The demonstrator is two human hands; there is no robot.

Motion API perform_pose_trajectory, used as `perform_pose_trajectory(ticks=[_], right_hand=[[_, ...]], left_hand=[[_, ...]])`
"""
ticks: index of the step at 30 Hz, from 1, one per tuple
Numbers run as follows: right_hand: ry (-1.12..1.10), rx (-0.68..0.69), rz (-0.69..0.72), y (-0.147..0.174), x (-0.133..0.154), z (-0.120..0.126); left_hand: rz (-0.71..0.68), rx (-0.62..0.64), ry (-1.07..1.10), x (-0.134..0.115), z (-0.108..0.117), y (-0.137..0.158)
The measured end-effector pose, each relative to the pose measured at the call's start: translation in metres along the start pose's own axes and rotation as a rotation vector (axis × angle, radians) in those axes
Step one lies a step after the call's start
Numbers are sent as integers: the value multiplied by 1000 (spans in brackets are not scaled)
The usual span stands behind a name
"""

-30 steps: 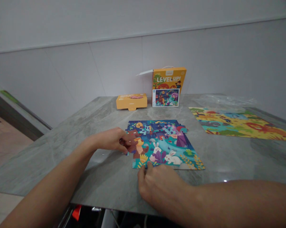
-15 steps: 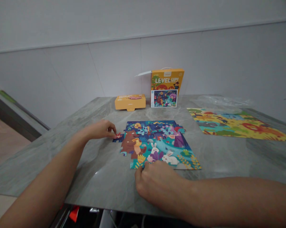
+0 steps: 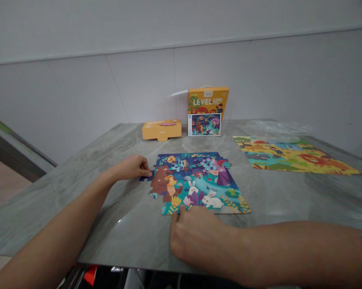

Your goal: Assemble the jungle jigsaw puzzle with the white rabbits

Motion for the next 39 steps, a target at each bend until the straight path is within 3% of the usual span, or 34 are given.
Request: perform_pose_trajectory(ticks=[4, 6, 10, 13, 15, 17, 22, 26, 29, 35, 39], right_hand=[[-58, 69, -10, 2, -21, 17], [-86, 94, -79, 3, -43, 30], [-3, 138, -482, 11, -116, 46], [65, 344, -740, 25, -171, 38], [63, 513, -857, 35, -196, 28], [17, 574, -875, 41, -211, 19], [-22, 511, -796, 37, -216, 12], [-23, 369, -717, 23, -204, 9], [-65, 341, -668, 15, -194, 6], [-87, 338, -666, 16, -197, 10], [-12, 383, -777, 36, -219, 20]], left_hand=[[8, 4, -19, -2, 0, 1], [6, 10, -41, -4, 1, 2], [-11, 27, -83, -7, 2, 4], [-9, 31, -97, -7, 2, 5], [-2, 41, -106, -8, 2, 7], [-10, 65, -111, -10, 4, 11], [-33, 181, -78, -16, 8, 20], [-41, 143, -97, -14, 7, 17], [-55, 117, -102, -14, 4, 13], [-66, 87, -88, -16, 3, 12], [-66, 87, -76, -18, 4, 12]])
Point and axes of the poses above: each hand's wrist, its own y-axis away from the middle knuckle, its own z-axis out of the back of the hand, x = y × z, the point moved 3 cm from there along -y, towards the middle knuckle, and after that the axes turned 6 degrees about -z, right-handed, at the moved point
